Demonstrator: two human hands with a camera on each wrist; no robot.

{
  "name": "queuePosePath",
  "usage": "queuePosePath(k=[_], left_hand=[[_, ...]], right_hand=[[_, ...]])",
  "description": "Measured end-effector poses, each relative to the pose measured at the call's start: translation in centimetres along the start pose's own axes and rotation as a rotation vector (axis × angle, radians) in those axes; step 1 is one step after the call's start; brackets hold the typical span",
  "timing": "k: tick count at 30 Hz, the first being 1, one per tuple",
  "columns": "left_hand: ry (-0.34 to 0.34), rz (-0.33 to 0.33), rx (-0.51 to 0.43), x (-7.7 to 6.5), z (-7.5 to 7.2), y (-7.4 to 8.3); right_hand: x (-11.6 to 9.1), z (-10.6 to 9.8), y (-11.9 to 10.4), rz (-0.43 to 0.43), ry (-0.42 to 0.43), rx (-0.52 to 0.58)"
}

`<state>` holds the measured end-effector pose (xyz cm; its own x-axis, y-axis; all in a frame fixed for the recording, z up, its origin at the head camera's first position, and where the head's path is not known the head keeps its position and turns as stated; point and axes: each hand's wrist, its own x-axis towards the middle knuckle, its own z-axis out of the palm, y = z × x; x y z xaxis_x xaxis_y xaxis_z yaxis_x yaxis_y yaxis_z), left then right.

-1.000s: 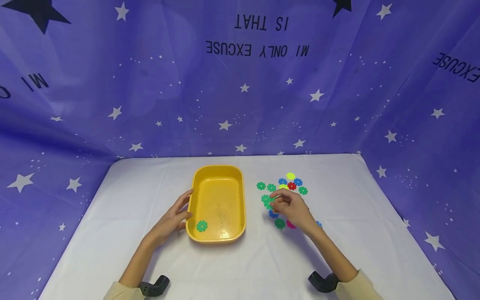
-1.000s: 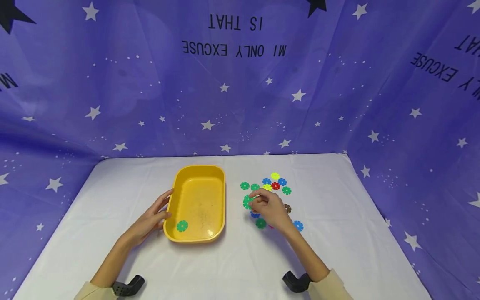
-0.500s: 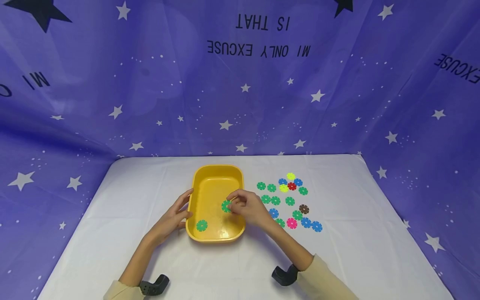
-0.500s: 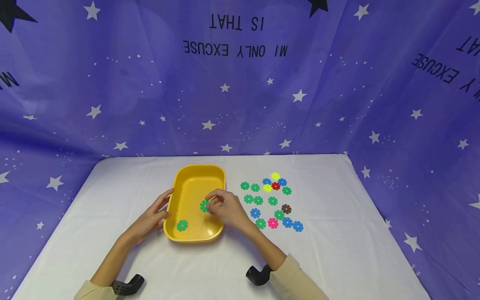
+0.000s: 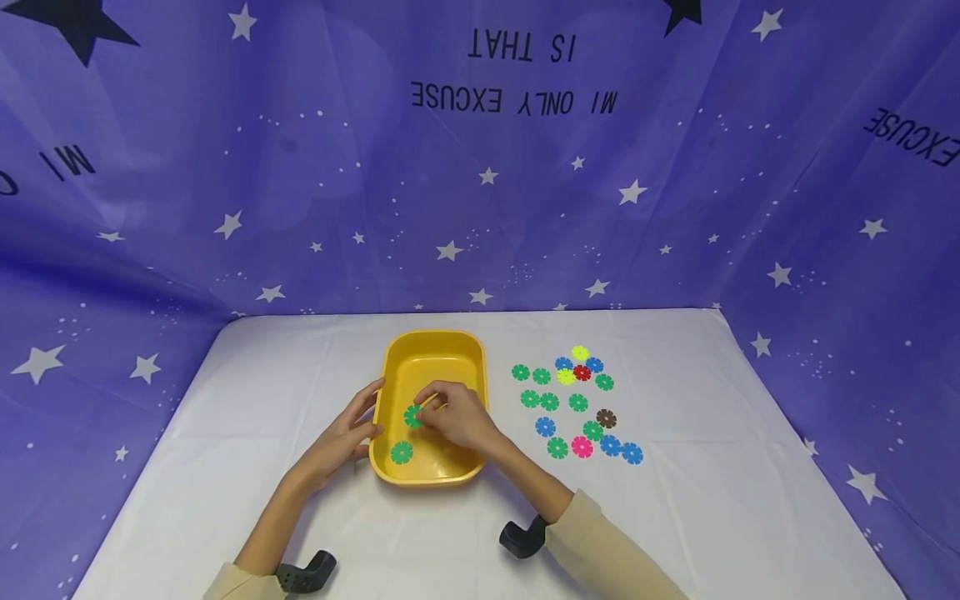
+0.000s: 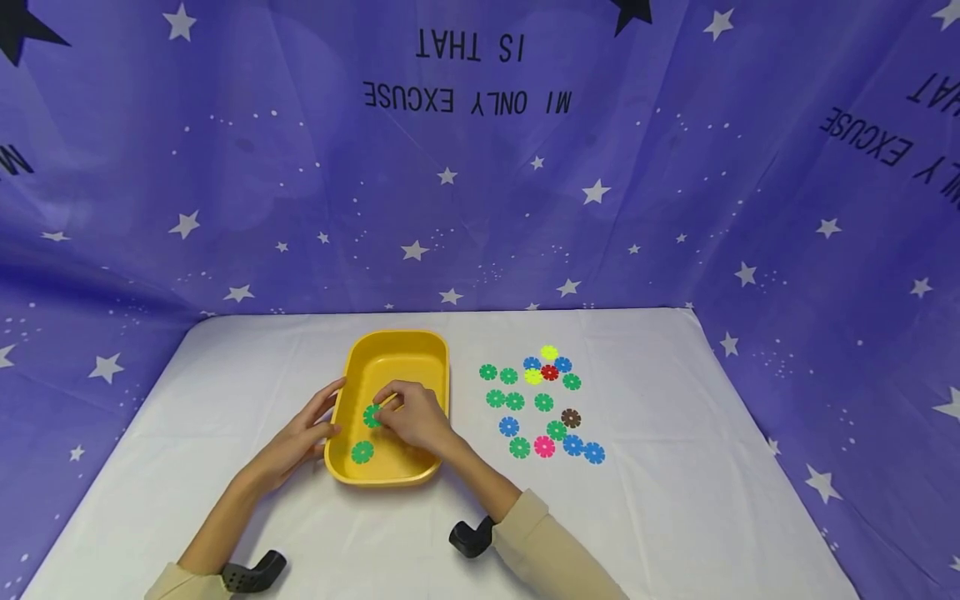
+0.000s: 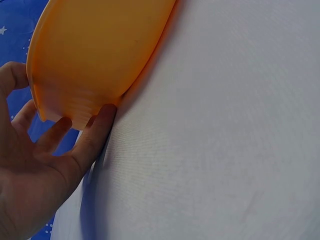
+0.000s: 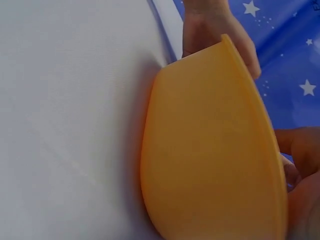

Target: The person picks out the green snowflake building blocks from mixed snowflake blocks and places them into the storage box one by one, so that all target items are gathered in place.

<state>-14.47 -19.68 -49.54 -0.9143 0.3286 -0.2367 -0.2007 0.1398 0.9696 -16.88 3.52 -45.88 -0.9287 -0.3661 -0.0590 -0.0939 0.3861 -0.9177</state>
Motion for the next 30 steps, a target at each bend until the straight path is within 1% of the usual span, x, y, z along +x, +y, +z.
queuePosePath(k=[5,13,20,23,30], left_hand=[[-0.005,0.012,-0.009,0.0,0.0,-0.2],[-0.011,0.013,-0.014,0.0,0.0,-0.2],[-0.005,0.016,-0.014,-0.1,-0.1,-0.2],[-0.004,0.016,-0.012,-0.1,0.0,-0.2],[0.000,0.015,-0.004,0.0,0.0,-0.1]], right_hand=[[1.1,1.1,0.6,0.040,-0.010,-0.016],[1.8,1.8,1.3,0.074,-0.051,-0.065],[2.4,2.3,1.4,0.084,-0.104,-0.156],[2.5,2.5,1.3,0.093,-0.116,-0.177],[2.5,2.7,1.2,0.087,-0.105,-0.197]])
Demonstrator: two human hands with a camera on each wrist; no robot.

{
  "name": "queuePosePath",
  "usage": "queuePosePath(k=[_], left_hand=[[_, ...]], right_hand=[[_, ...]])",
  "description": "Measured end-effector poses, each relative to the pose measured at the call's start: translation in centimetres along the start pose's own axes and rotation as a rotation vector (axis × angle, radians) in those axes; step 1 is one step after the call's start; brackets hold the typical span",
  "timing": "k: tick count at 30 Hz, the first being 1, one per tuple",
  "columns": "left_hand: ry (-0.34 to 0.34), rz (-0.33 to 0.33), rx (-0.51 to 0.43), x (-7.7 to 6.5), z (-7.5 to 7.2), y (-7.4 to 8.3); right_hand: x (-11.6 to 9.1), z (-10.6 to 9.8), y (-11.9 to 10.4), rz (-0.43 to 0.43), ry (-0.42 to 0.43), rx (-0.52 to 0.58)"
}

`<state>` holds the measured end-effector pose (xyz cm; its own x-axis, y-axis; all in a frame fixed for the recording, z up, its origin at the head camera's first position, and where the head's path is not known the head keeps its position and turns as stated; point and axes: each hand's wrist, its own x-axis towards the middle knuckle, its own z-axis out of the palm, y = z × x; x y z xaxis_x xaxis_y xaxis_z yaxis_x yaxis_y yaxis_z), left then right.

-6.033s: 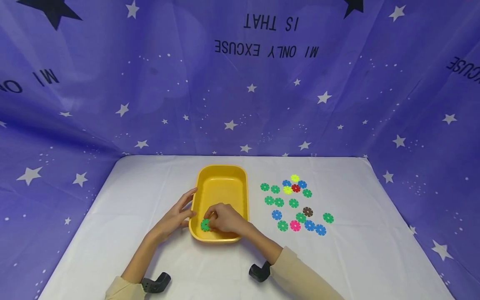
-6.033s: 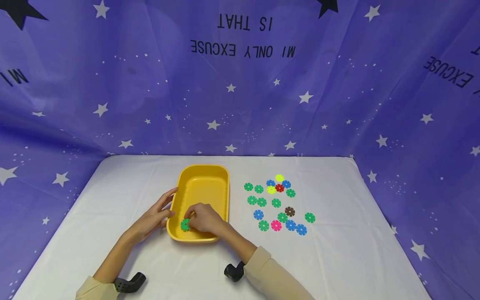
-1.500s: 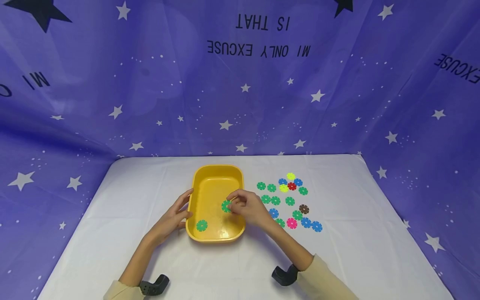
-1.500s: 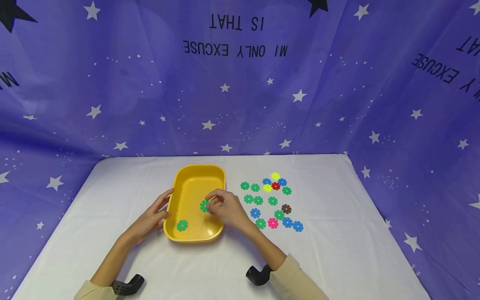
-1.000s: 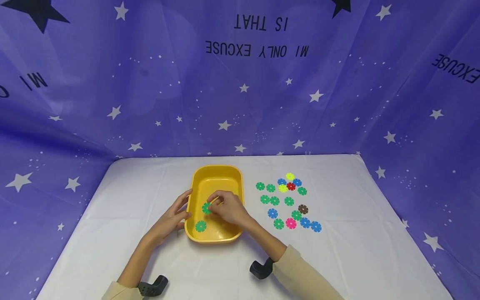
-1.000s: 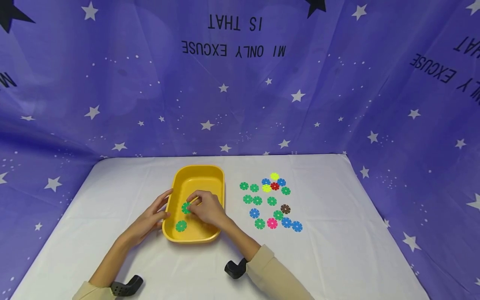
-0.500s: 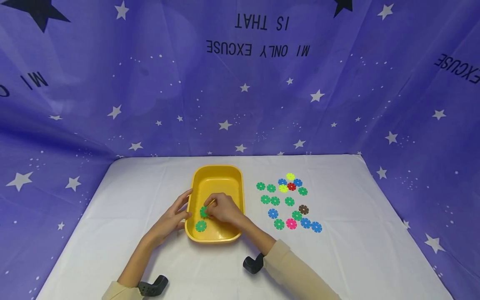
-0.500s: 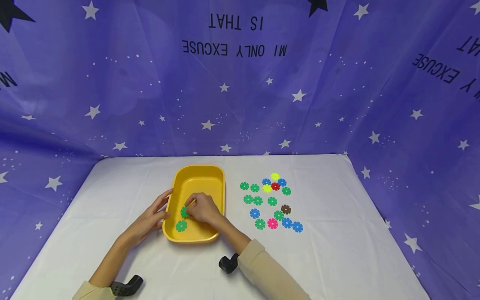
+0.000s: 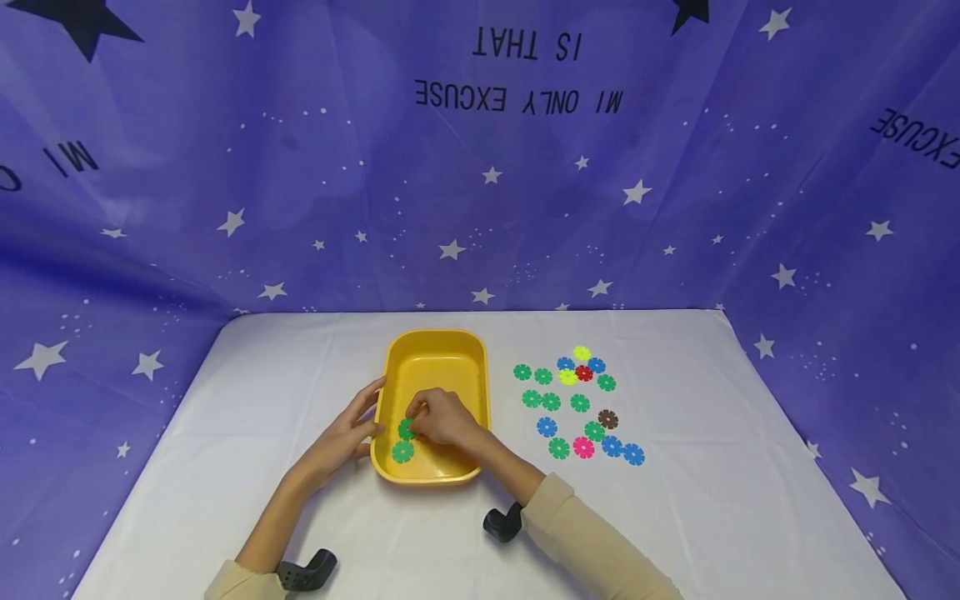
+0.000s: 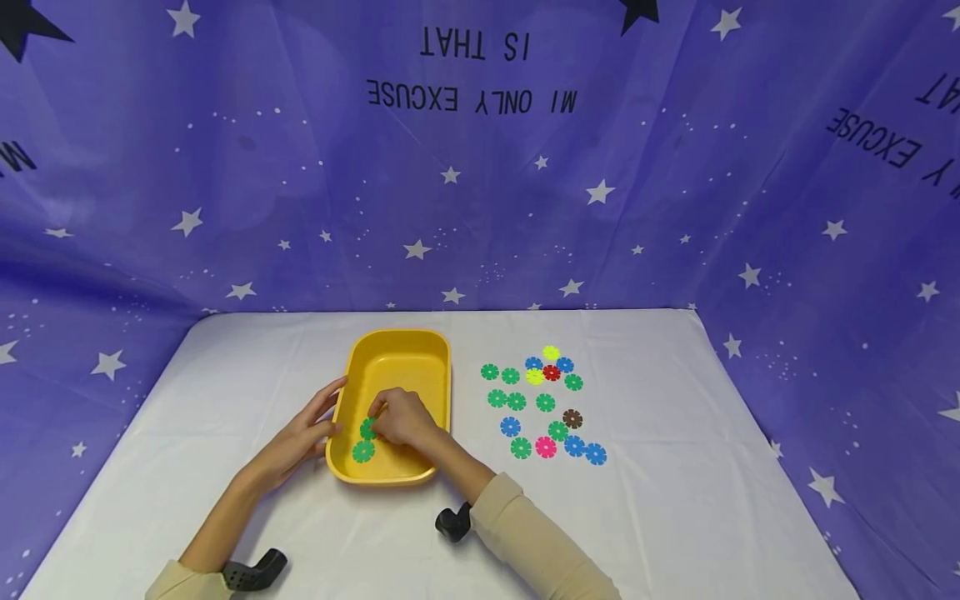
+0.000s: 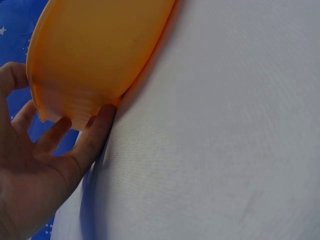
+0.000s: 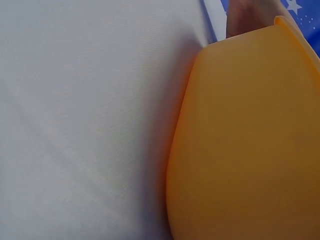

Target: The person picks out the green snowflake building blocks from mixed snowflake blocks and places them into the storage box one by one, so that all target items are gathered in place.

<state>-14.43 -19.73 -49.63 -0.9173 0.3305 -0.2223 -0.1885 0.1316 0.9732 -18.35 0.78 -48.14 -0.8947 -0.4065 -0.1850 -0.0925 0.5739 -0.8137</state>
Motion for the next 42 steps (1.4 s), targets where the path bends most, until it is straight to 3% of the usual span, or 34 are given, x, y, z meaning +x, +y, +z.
queuePosePath(k=[19,27,32,37,42], left_hand=[[0.005,-0.012,-0.003,0.1,0.0,-0.1],[0.003,-0.009,-0.001,0.1,-0.1,-0.2],[0.008,-0.019,0.005,0.1,0.1,-0.1],[0.020,-0.025,0.004,0.1,0.1,0.0],[0.018,-0.013,0.009,0.0,0.0,0.1]], right_hand=[[0.1,0.2,0.0,-0.003,0.006,-0.113],[-0.2,-0.2,-0.1,-0.026,0.027,-0.094],[-1.3,-1.7,-0.6,-0.080,0.076,-0.029],[-3.3,-4.5,-0.9,-0.126,0.107,0.081],[-5.3,-7.7,0.6,-0.154,0.188,0.121]])
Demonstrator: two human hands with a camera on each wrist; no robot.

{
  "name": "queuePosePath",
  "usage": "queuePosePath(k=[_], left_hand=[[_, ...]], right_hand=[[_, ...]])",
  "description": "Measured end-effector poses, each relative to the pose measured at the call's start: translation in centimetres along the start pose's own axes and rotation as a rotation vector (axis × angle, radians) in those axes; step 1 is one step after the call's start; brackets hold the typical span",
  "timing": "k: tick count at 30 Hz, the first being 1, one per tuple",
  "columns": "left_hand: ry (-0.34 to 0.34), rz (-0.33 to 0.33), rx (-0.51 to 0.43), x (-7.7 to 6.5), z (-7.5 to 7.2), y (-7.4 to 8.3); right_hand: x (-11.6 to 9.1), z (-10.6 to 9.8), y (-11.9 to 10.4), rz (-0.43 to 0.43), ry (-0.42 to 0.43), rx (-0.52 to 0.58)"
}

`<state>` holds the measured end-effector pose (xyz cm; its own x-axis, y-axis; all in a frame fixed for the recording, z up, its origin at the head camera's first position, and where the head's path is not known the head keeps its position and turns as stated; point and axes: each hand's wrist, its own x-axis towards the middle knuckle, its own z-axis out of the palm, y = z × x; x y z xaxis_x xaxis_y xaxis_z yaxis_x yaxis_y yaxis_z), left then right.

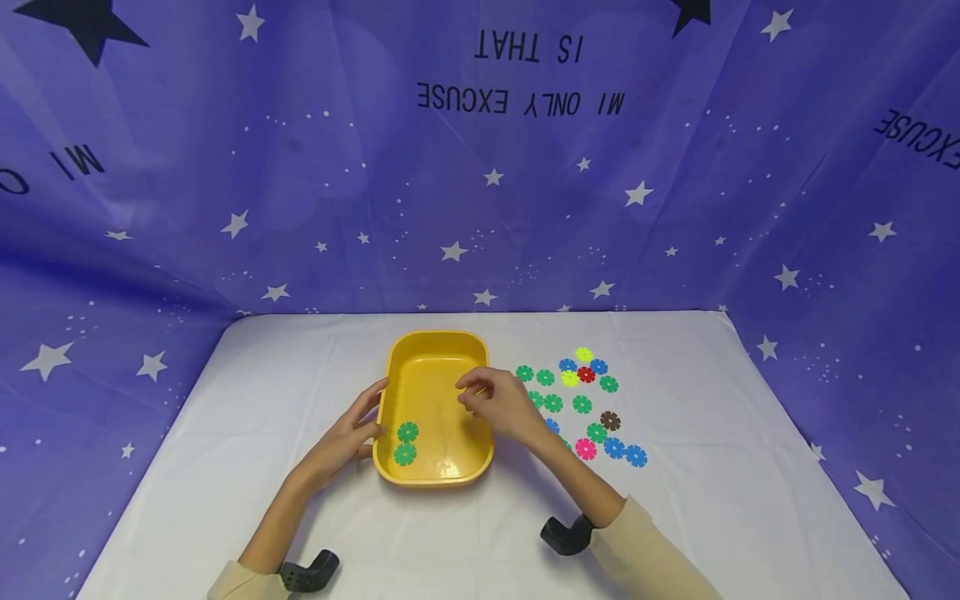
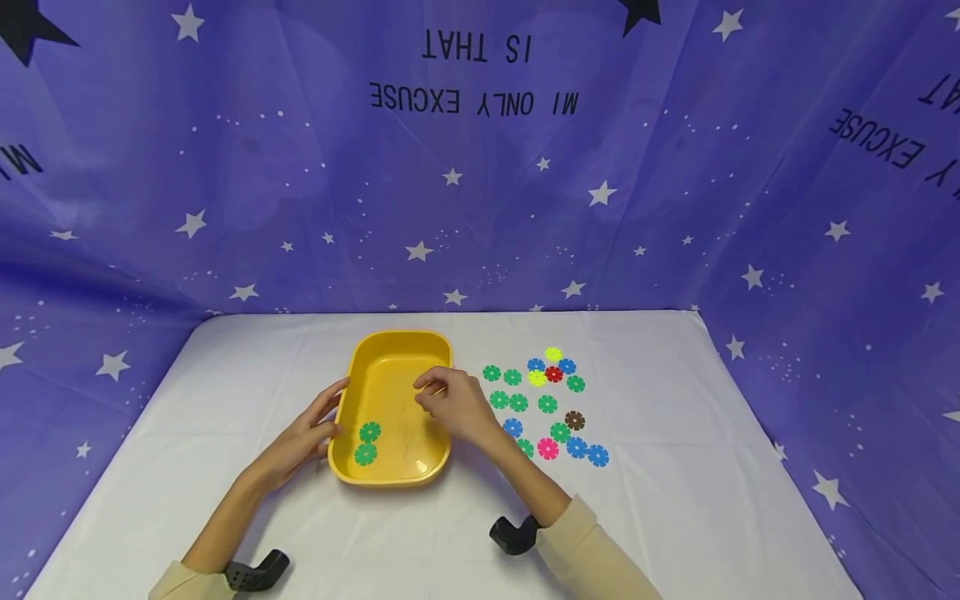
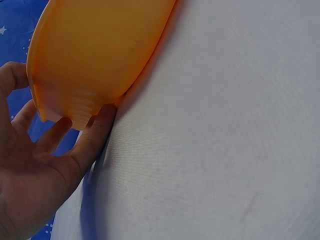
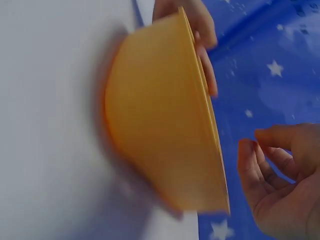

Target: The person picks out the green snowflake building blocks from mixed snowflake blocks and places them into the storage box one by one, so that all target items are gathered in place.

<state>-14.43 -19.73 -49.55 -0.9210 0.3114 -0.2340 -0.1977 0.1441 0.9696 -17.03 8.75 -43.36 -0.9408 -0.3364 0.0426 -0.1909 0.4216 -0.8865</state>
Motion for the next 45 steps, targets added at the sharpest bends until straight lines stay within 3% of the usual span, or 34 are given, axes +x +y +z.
queuePosePath(k=[5,12,19,24,29,37,45], left_hand=[[0.005,-0.008,0.000,0.0,0.1,-0.1],[0.014,-0.014,0.015,0.0,0.2,0.0],[0.014,-0.015,0.014,0.1,0.2,0.1],[0.011,-0.014,0.012,0.1,0.1,0.1],[0.011,-0.015,-0.002,0.2,0.1,-0.1],[0.010,-0.012,-0.006,0.3,0.1,-0.1],[0.002,-0.006,-0.012,0.1,0.1,0.0]], right_hand=[[-2.0,-4.3,2.2,0.017,0.115,-0.012],[-4.2,-10.4,7.2,0.046,0.241,-0.046],[-4.8,-14.4,12.5,0.219,0.308,-0.157],[-4.3,-15.5,14.9,0.292,0.322,-0.193],[-4.0,-15.8,16.0,0.305,0.331,-0.243],[-3.6,-16.1,16.2,0.324,0.316,-0.296],[-3.3,-16.4,16.1,0.362,0.235,-0.313]])
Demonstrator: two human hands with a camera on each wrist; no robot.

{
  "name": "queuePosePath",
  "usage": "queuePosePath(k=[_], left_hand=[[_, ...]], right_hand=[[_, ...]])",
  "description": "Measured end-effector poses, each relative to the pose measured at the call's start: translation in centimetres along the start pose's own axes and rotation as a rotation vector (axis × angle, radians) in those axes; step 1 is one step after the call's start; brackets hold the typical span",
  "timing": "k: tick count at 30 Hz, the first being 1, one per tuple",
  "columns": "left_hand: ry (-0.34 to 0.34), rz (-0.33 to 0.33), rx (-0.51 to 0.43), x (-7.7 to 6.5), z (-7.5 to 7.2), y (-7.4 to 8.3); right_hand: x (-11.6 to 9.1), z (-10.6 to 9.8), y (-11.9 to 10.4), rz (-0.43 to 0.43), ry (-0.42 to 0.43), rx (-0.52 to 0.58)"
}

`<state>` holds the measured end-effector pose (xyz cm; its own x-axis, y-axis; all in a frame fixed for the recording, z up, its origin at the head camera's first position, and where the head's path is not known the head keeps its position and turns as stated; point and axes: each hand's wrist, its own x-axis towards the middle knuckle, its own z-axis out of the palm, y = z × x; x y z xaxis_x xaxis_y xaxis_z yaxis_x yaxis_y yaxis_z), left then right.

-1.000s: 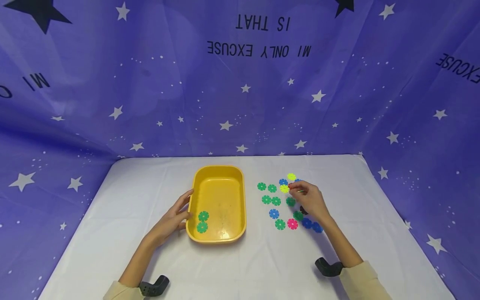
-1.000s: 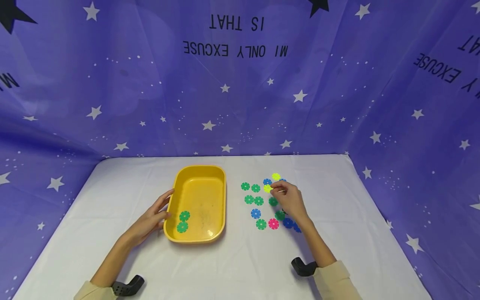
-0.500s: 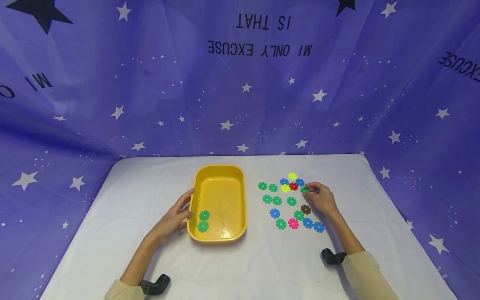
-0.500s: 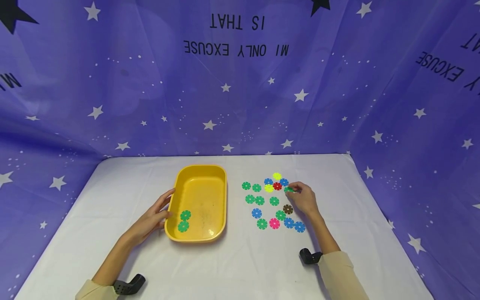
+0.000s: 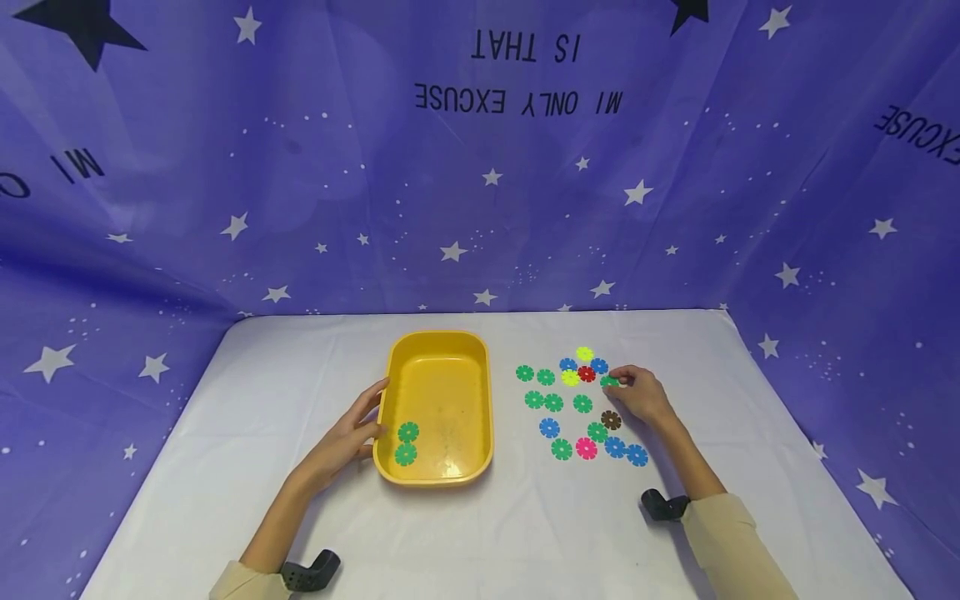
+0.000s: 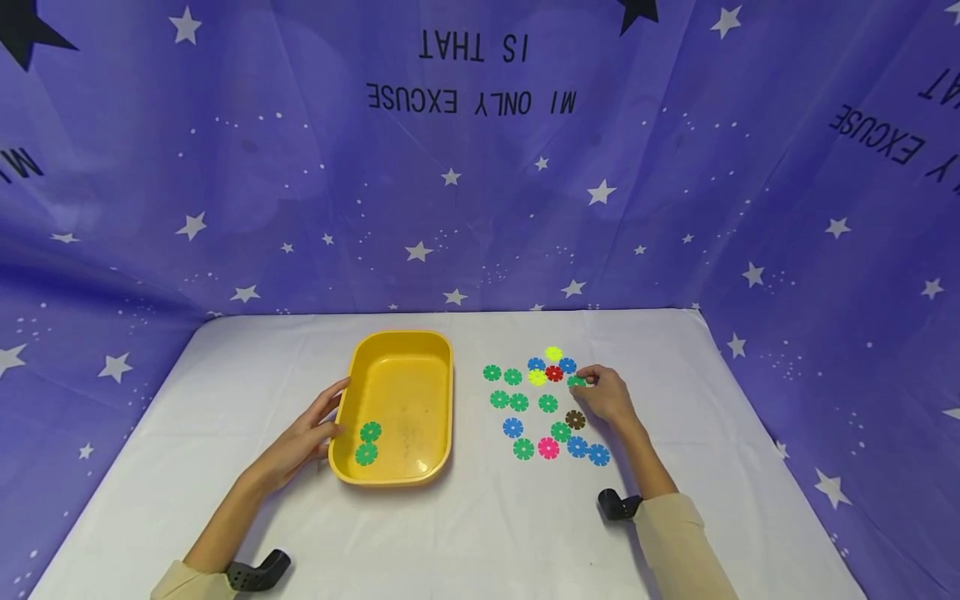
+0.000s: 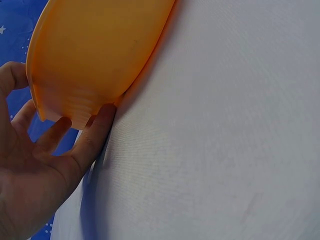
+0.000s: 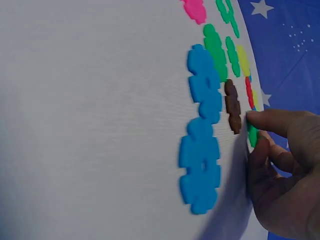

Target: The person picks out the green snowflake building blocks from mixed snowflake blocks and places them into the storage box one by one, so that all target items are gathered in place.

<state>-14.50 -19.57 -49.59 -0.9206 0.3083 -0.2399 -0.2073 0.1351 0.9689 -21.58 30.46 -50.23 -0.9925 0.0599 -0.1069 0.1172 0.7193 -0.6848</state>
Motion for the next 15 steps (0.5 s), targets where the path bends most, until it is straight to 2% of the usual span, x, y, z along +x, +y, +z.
queuePosePath(k=[6,11,15], left_hand=[[-0.005,0.003,-0.003,0.0,0.0,-0.1],[-0.004,0.005,-0.007,0.0,0.0,-0.2],[0.004,-0.005,-0.002,0.0,0.1,-0.1]], right_hand=[[0.2,-0.2,-0.2,0.013,-0.040,0.016],[-0.2,-0.4,-0.4,-0.053,-0.036,0.031],[-0.9,-0.5,-1.1,-0.109,-0.030,0.087]])
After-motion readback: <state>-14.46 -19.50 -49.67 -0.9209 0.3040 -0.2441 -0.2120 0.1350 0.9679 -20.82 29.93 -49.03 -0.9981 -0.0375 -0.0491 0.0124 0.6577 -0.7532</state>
